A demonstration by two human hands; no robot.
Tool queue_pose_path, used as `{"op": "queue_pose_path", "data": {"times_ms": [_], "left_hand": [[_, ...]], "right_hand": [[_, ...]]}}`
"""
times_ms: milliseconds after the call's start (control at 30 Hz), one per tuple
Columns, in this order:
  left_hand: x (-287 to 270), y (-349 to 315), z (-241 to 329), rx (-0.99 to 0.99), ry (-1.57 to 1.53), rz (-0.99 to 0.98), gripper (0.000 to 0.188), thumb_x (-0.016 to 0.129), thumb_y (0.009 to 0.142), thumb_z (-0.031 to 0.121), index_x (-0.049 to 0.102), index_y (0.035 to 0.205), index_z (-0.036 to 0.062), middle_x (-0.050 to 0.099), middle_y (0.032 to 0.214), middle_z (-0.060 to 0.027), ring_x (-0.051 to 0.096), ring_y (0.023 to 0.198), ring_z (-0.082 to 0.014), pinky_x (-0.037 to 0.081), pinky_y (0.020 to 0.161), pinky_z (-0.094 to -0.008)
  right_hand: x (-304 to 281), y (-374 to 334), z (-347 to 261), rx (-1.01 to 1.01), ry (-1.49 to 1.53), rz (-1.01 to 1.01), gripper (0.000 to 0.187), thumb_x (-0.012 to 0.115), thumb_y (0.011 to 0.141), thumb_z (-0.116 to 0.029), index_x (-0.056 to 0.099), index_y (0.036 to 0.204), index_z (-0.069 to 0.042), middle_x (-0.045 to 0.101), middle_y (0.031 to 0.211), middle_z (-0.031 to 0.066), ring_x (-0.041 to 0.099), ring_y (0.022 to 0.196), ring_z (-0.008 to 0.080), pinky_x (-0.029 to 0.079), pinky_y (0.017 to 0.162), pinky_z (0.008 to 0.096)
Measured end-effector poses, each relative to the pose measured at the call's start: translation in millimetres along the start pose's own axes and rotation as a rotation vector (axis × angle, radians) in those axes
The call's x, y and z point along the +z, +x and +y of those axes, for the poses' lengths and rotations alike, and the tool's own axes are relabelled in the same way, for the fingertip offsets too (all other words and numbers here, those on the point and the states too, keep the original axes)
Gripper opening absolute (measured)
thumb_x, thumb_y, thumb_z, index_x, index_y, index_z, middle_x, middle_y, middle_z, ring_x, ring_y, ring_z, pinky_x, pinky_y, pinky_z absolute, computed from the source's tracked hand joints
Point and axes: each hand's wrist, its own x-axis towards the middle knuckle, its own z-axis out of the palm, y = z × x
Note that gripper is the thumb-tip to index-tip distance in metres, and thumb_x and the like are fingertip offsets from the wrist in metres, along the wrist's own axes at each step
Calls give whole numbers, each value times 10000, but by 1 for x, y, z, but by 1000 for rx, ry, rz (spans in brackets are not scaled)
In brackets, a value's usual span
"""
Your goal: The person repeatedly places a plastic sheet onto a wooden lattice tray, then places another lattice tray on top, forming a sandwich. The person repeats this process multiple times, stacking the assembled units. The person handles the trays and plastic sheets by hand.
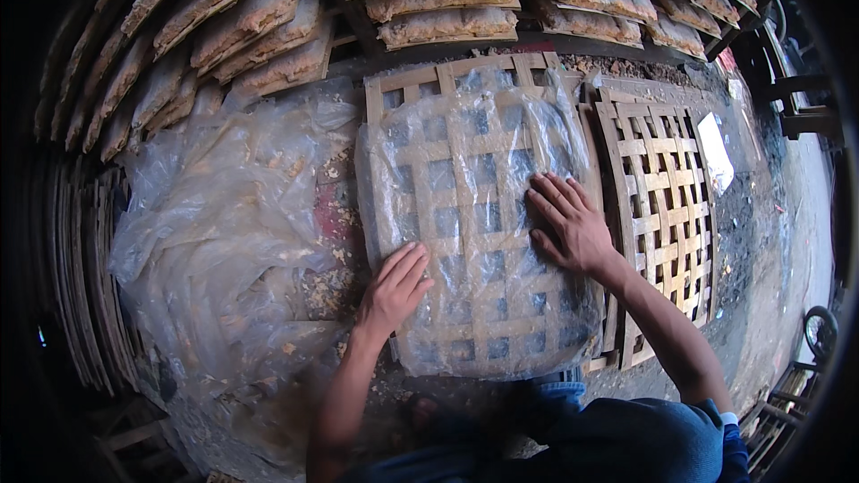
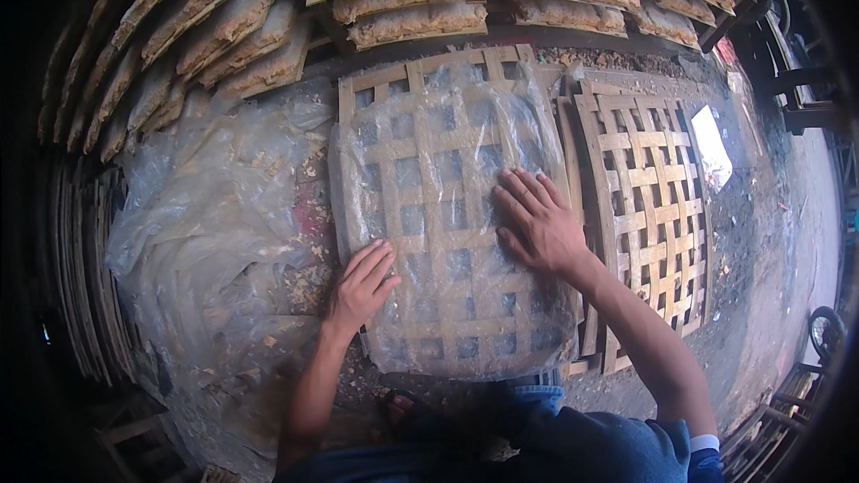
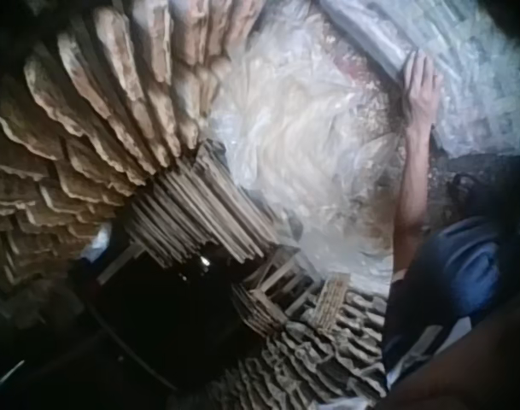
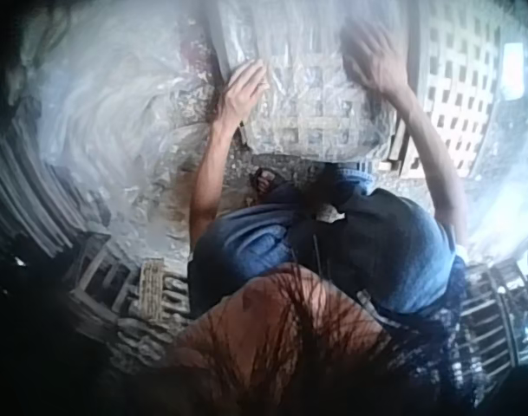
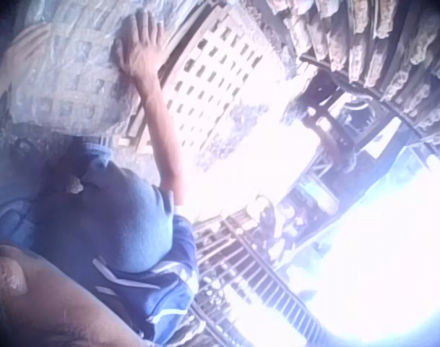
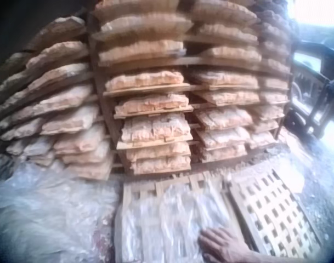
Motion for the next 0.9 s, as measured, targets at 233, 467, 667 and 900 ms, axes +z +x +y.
{"op": "queue_pose_path", "data": {"times_ms": [233, 467, 667, 900], "left_hand": [[0, -8, -3, 1, -40, 18, 243, 735, 813, -49, 738, 1055, -29, 736, 1116, -130, 696, 1088, -308, 593, 924, -376], [-22, -10, -16, -120, 45, 236, 225, 686, 843, -85, 748, 1035, 13, 735, 1070, -111, 717, 989, -309, 603, 834, -386], [-63, -49, -55, -471, 410, 270, 229, 619, 936, -3, 713, 1144, 23, 676, 1271, -152, 636, 1174, -375, 505, 1010, -488], [-6, -33, -18, -1057, -463, 173, 529, 762, 944, 365, 625, 1298, -4, 718, 1145, -130, 682, 975, -224, 540, 840, -370]], "right_hand": [[-1, -1, 0, 5, 13, -5, 645, 492, 1023, -428, 430, 1550, -61, 335, 1662, 143, 253, 1564, 320, 154, 1293, 475], [0, 0, 0, 1, 36, 9, 640, 509, 1013, -422, 444, 1540, -65, 345, 1657, 143, 266, 1559, 314, 159, 1293, 472], [-1, -2, 2, -9, 92, 56, 587, 611, 963, -303, 487, 1487, -72, 396, 1618, 151, 321, 1524, 342, 217, 1278, 483], [-17, -38, -4, 336, 321, 396, 625, 740, 880, -124, 477, 1436, -14, 506, 1446, 223, 481, 1348, 408, 396, 1124, 495]]}}
